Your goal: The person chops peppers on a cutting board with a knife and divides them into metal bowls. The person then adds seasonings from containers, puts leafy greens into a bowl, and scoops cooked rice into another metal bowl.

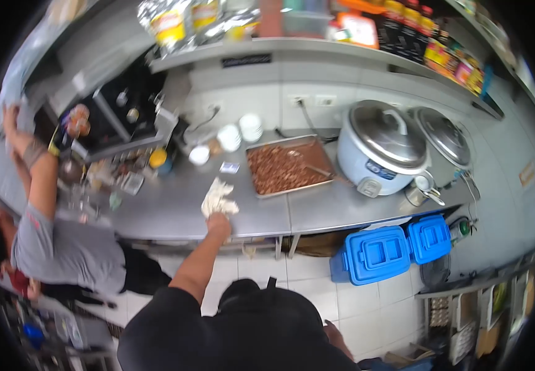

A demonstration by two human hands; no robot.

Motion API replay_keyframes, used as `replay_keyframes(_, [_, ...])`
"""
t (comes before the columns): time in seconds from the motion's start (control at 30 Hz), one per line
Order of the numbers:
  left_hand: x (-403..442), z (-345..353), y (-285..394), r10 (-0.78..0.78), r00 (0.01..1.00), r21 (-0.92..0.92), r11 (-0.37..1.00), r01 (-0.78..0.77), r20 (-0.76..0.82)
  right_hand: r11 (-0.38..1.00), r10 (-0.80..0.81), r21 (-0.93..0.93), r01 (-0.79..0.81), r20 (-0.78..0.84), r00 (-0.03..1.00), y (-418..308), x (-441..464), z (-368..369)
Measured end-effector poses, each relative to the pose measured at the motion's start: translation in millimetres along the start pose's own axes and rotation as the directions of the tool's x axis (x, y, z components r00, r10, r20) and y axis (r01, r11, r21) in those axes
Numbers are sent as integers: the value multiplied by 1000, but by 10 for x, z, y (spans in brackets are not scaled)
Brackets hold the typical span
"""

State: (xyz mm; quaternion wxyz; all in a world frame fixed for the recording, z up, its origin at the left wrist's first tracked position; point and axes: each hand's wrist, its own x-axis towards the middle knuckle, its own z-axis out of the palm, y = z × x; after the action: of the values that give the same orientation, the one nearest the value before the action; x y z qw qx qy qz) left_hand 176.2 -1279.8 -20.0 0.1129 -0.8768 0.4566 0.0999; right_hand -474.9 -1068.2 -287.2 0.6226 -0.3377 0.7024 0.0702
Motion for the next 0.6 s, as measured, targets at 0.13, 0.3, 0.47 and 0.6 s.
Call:
replay_keyframes(0.13, [55, -193, 329, 32, 953, 332, 933, -137, 302, 990, -106, 79, 119, -156, 982, 124, 586, 33])
replay_keyframes(0.3, [226, -424, 723, -140, 837, 556, 802, -217, 529, 922, -242, 51, 385, -698, 673, -243, 107, 121])
replay_keyframes(0.47, [1139, -121, 766, 263, 509, 501, 102, -860, 820, 937, 34, 259, 233, -732, 681, -151, -996, 1016])
replay_keyframes(0.6, [718, 206, 1852, 437, 532, 538, 123, -834, 725, 835, 490, 533, -135, -609, 624, 421, -1315, 2363])
